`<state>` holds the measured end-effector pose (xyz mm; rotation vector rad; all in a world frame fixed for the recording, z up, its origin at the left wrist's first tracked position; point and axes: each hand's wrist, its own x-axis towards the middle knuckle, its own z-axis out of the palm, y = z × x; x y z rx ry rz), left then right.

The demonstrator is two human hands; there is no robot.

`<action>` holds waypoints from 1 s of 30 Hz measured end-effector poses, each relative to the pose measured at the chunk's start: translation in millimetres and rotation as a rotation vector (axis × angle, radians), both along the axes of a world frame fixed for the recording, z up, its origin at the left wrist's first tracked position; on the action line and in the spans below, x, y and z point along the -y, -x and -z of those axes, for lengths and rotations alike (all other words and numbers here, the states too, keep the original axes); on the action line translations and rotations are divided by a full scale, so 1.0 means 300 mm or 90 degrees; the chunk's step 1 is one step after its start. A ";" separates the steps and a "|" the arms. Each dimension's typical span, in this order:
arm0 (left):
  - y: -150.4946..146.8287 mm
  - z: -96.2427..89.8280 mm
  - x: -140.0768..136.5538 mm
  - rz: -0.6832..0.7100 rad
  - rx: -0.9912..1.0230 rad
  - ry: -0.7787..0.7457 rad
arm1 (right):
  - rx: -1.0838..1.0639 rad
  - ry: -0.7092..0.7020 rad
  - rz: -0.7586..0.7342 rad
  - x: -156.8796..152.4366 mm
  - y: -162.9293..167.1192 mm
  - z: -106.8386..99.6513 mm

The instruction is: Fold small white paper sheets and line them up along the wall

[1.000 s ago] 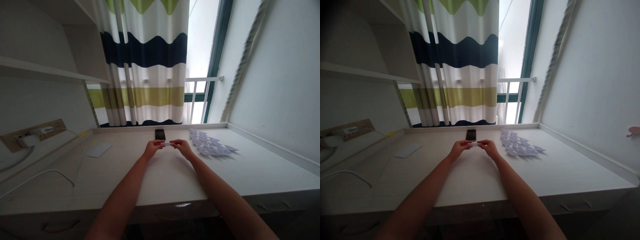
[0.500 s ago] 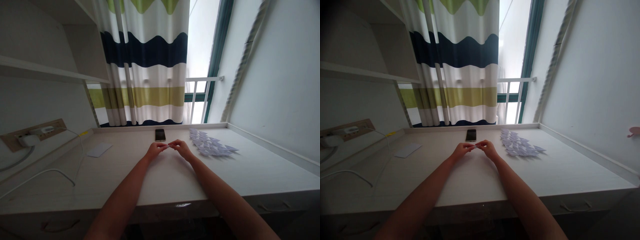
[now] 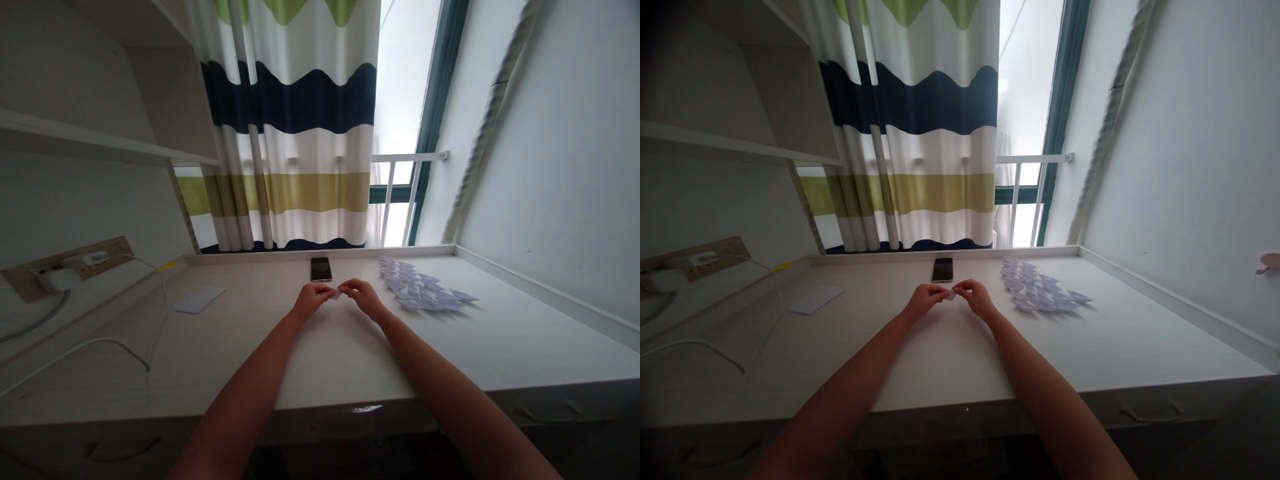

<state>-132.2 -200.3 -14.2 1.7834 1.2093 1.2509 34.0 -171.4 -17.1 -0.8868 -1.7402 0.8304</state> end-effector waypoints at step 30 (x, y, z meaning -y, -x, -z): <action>0.009 0.025 -0.023 -0.031 -0.040 -0.041 | -0.019 0.005 0.028 -0.004 0.016 0.019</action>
